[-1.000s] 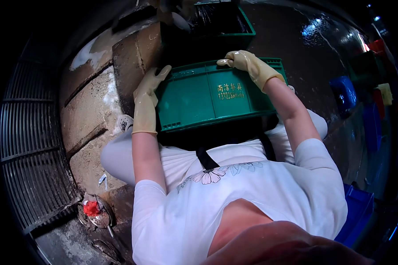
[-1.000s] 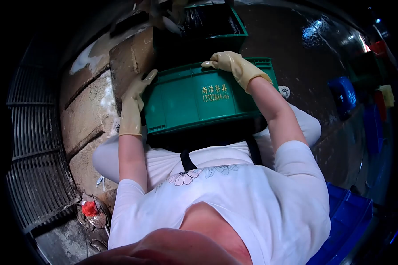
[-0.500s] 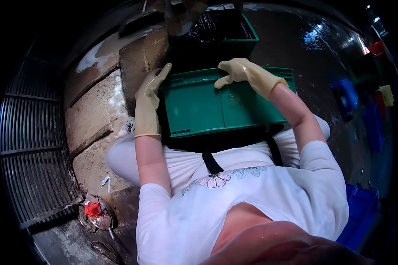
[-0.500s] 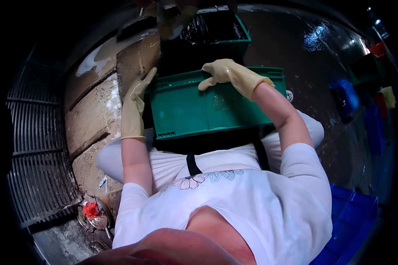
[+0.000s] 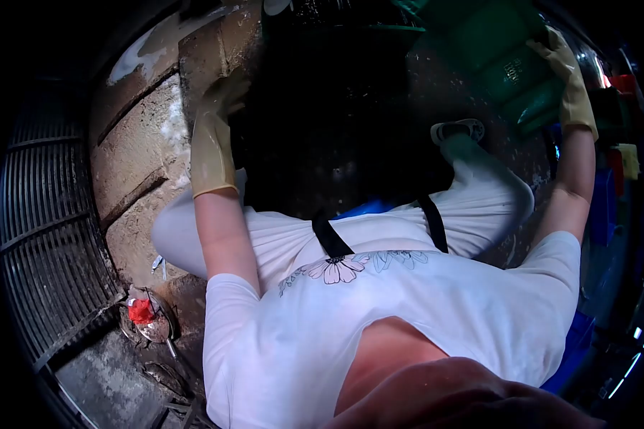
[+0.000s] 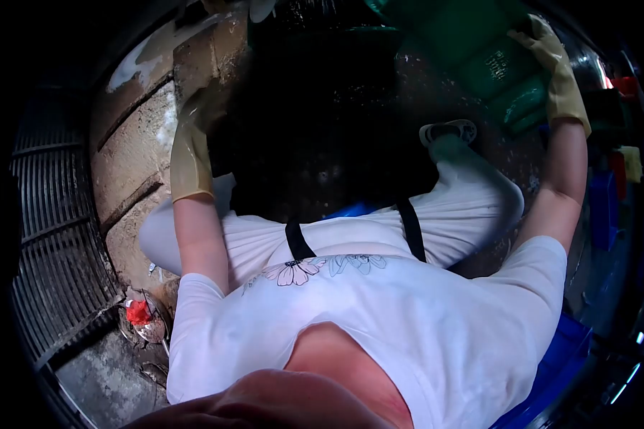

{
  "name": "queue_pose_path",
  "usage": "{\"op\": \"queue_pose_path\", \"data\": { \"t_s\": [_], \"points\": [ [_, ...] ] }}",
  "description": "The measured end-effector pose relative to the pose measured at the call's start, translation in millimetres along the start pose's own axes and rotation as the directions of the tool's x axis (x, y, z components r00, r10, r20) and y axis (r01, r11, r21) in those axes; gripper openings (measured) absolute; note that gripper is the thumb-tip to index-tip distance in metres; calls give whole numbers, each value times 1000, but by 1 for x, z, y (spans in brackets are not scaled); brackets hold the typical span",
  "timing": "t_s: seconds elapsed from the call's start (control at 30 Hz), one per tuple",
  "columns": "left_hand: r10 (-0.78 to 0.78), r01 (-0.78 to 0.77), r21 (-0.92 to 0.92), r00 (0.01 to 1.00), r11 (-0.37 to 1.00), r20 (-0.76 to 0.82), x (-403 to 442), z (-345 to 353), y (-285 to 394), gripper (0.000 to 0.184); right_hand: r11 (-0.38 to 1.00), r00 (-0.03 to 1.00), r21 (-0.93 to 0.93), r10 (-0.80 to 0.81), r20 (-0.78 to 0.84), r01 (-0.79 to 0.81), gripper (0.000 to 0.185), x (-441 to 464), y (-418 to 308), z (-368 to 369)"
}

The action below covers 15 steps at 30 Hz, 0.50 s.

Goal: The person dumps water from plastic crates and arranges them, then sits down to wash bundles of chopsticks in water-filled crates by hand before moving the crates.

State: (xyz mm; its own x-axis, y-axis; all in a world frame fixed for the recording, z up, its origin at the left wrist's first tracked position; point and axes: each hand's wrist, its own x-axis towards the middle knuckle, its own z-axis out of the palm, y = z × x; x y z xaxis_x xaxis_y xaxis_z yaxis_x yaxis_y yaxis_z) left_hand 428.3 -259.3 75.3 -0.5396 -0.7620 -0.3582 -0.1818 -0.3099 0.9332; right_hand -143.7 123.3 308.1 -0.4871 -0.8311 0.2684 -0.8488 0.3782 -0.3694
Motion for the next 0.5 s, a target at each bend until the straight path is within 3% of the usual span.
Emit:
{"op": "queue_pose_path", "data": {
  "t_s": [0.03, 0.07, 0.13, 0.17, 0.23, 0.3, 0.37, 0.4, 0.43, 0.5],
  "points": [
    [-101, 96, 119, 994, 988, 33, 5, 4, 3, 55, 1000, 1000, 3, 1, 1, -1, 48, 3, 26, 2],
    [-100, 95, 129, 994, 987, 34, 8, 8, 5, 55, 999, 1000, 32, -15, -24, 16, 44, 5, 53, 7],
    [-218, 224, 176, 975, 959, -50, 8, 18, 0, 44, 989, 992, 105, -94, -90, 103, 32, 6, 95, 36],
    [-212, 218, 190, 976, 957, -50, 9, 18, -5, 44, 990, 977, 140, -2, -212, 33, 30, -4, 96, 57],
    [-221, 213, 229, 975, 950, 10, 20, 2, -33, 55, 986, 929, -165, -54, -366, -8, 30, -19, 83, 91],
    [-230, 211, 265, 972, 941, 41, 29, -6, -48, 61, 955, 975, -297, -69, -210, 4, 36, -32, 92, 117],
    [-238, 226, 380, 971, 897, -15, 5, 25, -23, 62, 877, 931, -481, -166, -324, -11, 49, -58, 117, 172],
    [-272, 257, 365, 962, 895, -9, 0, 34, -20, 62, 950, 928, -248, 91, -360, -190, 50, -73, 127, 210],
    [-309, 290, 348, 951, 892, -3, 0, 39, -19, 63, 932, 878, -2, 340, -337, -362, 52, -82, 127, 236],
    [-303, 262, 454, 953, 852, 17, 12, 43, -30, 61, 738, 797, -324, 596, -99, -592, 65, -94, 85, 253]
  ]
}}
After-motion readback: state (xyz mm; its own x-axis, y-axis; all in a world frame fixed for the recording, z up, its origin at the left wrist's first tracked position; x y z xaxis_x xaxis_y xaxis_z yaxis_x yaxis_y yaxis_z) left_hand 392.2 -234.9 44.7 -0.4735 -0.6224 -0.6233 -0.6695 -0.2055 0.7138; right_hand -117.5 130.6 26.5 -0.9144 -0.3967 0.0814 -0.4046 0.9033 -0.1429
